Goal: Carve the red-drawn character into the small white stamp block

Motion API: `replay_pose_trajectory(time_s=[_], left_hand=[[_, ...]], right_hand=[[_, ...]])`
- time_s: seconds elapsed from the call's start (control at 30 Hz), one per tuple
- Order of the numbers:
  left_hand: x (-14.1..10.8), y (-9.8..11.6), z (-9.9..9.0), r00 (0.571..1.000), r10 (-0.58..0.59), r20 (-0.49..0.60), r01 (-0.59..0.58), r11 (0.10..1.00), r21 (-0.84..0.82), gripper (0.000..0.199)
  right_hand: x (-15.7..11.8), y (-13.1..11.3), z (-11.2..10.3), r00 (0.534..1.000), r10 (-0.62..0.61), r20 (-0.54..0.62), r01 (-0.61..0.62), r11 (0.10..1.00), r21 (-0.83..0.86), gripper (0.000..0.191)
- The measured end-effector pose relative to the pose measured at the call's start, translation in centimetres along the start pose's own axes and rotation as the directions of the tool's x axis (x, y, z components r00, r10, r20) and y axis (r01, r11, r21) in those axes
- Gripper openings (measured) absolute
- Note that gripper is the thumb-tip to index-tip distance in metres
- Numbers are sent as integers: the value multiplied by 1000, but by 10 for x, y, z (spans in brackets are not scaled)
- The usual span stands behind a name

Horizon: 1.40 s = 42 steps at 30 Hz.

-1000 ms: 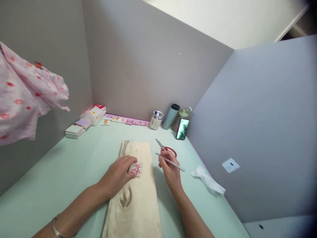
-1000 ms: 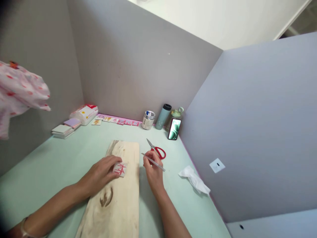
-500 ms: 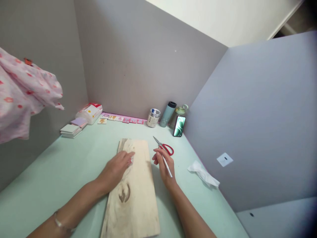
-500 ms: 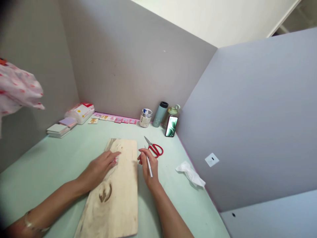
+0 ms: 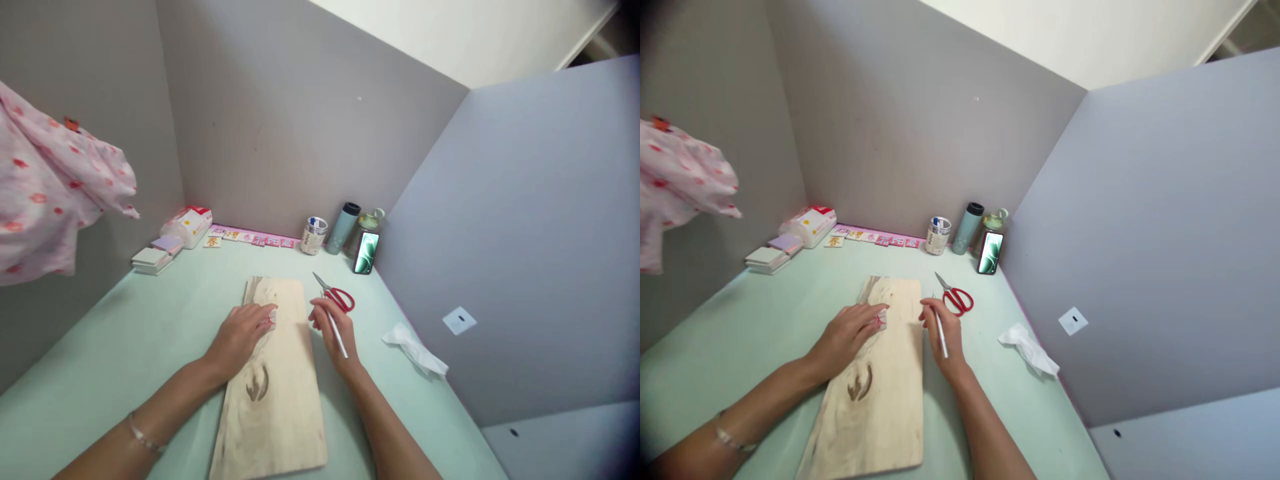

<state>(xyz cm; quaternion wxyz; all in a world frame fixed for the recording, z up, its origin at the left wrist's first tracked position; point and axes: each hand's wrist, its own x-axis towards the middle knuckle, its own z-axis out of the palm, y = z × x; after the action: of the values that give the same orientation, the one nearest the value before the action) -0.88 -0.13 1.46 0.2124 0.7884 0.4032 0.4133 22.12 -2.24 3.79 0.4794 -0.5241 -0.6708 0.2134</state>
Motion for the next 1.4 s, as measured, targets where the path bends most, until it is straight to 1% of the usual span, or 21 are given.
replay_pose_trajectory(time_s=[0.03,0.07,0.1,0.17,0.2,0.23,0.27,0.33,0.4,0.43,0.5,0.53,0.57,0.6,0.67,0.73,0.8,0.93,1.07,1.2,1.4], left_hand=[[0,0,-1,1000,-21,7,22,999,-28,27],[1,0,-2,999,-53,-1,53,997,-55,29],[2,0,-3,995,-94,-19,92,992,-84,31],[5,1,-8,978,-198,-67,186,971,-152,37],[6,1,-10,964,-251,-84,231,953,-194,39],[8,1,-12,950,-298,-95,269,933,-239,42],[10,1,-13,937,-336,-98,297,911,-287,44],[12,2,-16,919,-386,-83,328,864,-382,50],[13,3,-18,907,-417,-55,348,818,-459,55],[14,4,-19,901,-431,-43,357,795,-490,57],[14,7,-21,886,-462,-37,372,757,-537,60],[15,8,-22,878,-477,-41,377,742,-555,61],[15,9,-24,869,-492,-47,381,728,-570,63],[15,9,-25,861,-506,-53,385,716,-582,63],[16,9,-26,849,-526,-54,394,697,-600,64],[16,9,-26,844,-535,-43,400,681,-614,64],[15,9,-25,845,-534,-28,402,668,-626,63],[14,8,-22,854,-521,1,403,660,-634,61],[14,8,-20,870,-492,39,403,663,-630,59],[14,8,-19,887,-458,61,388,664,-639,58],[13,10,-18,893,-444,79,386,662,-643,56]], right_hand=[[0,-1,-4,997,-25,67,26,1000,-9,20],[0,-1,-7,988,-56,143,60,998,-24,20],[0,0,-10,970,-98,222,112,992,-53,28],[2,7,-11,920,-181,349,239,962,-133,52],[4,11,-9,900,-208,382,293,939,-178,61],[7,17,-5,891,-226,393,330,918,-221,64],[10,22,0,898,-229,375,337,906,-254,62],[15,29,12,930,-216,298,306,904,-298,50],[19,29,22,940,-221,260,300,898,-322,46],[19,27,26,935,-233,269,315,893,-321,49],[18,21,32,906,-269,326,369,879,-300,62],[17,19,34,898,-280,339,383,876,-293,65],[16,18,35,902,-281,329,381,877,-295,64],[15,18,36,916,-272,294,360,882,-305,58],[15,21,35,959,-228,167,272,903,-333,40],[15,25,32,982,-177,60,187,922,-339,28],[14,28,29,991,-136,10,132,937,-324,24],[11,28,25,996,-87,-2,82,952,-294,20],[11,26,24,998,-63,0,61,960,-272,17],[12,23,22,999,-54,0,52,966,-253,19],[11,20,20,999,-38,-8,35,971,-237,24]])
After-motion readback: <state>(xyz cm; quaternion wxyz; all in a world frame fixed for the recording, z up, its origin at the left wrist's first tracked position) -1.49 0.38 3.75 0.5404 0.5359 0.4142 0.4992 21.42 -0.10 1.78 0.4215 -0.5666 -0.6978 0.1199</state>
